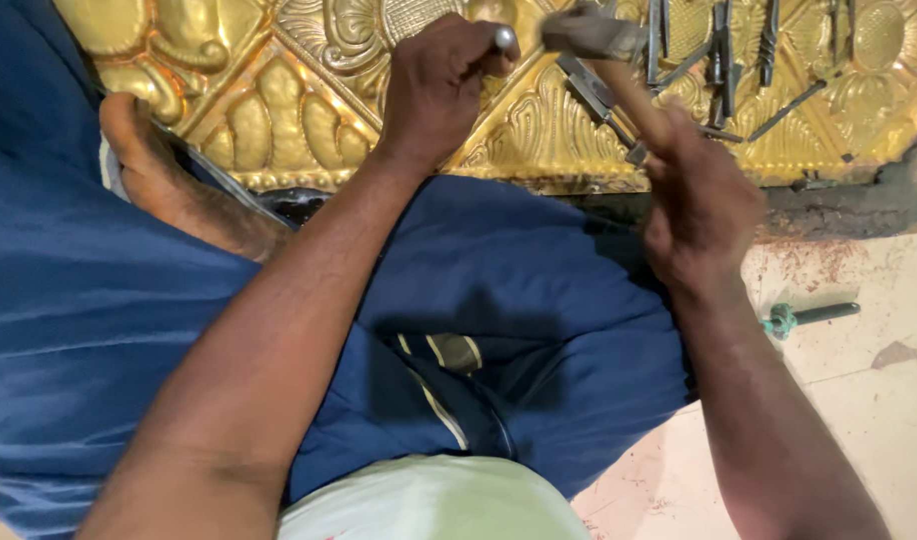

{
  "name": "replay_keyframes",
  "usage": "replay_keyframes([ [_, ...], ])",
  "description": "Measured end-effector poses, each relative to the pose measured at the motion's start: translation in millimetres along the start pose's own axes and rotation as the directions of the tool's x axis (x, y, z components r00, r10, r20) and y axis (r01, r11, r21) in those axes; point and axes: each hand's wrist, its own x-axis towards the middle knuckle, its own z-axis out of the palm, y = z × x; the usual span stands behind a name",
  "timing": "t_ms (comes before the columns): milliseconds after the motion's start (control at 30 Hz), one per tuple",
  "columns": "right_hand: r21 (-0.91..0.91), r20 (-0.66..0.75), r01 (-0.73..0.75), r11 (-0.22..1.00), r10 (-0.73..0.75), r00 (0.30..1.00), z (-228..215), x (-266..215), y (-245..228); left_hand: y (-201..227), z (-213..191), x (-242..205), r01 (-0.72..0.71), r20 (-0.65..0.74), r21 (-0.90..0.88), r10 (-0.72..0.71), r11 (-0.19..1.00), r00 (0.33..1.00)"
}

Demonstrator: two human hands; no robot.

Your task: The person sits on the floor and uses a hammer and various chisels to carve intricate floral patterns into a large, gold-colored metal panel. They repeatedly select different chisels from a pile on the panel and strike them to refine the design.

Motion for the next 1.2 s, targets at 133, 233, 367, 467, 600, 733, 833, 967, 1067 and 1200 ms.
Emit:
replay_keyframes([
  [133, -0.179, -0.080, 0.029, 0.983, -0.044, 0.996, 2, -3, 2, 2, -10, -4, 0.123, -0.084, -0.164, -0.138, 0.979, 0.987],
  [233, -0.058, -0.151, -0.023, 0.998, 0.014, 0.988, 5, 0, 0, 0, -16, -2, 0.122, -0.020, -0.146, -0.126, 0.982, 0.992],
  [367, 0.031, -0.143, -0.106, 0.994, 0.109, 0.984, 4, -4, -1, -5, -9, -5, 0.039, 0.030, -0.066, -0.037, 0.997, 0.999],
  [467, -0.127, -0.139, 0.053, 0.990, -0.071, 0.988, 9, -3, 5, -9, -8, -6, 0.019, 0.024, -0.076, -0.017, 0.997, 1.000],
  [600, -0.011, -0.160, 0.091, 0.996, -0.092, 0.983, 15, -2, 14, -10, -8, -9, -0.056, 0.041, -0.007, 0.056, 0.998, 0.998],
  [733, -0.107, -0.140, 0.114, 0.988, -0.129, 0.982, 17, 4, 13, -9, -8, -7, -0.053, 0.036, -0.025, 0.054, 0.998, 0.998],
  [833, -0.073, -0.157, 0.126, 0.989, -0.136, 0.978, 14, 7, 3, -7, -8, -10, -0.038, 0.041, 0.014, 0.037, 0.999, 0.998],
  [967, -0.106, -0.199, 0.151, 0.983, -0.170, 0.965, 7, 10, -8, -7, -6, -8, -0.055, 0.047, 0.079, 0.052, 0.995, 0.998],
  [1067, -0.098, -0.081, 0.106, 0.990, -0.114, 0.990, 7, 9, -13, -8, -8, -10, -0.039, 0.051, 0.046, 0.037, 0.998, 0.998],
  [1200, -0.153, -0.148, 0.102, 0.983, -0.124, 0.981, 7, 15, -12, -8, -4, -3, -0.075, 0.036, 0.061, 0.073, 0.995, 0.997],
])
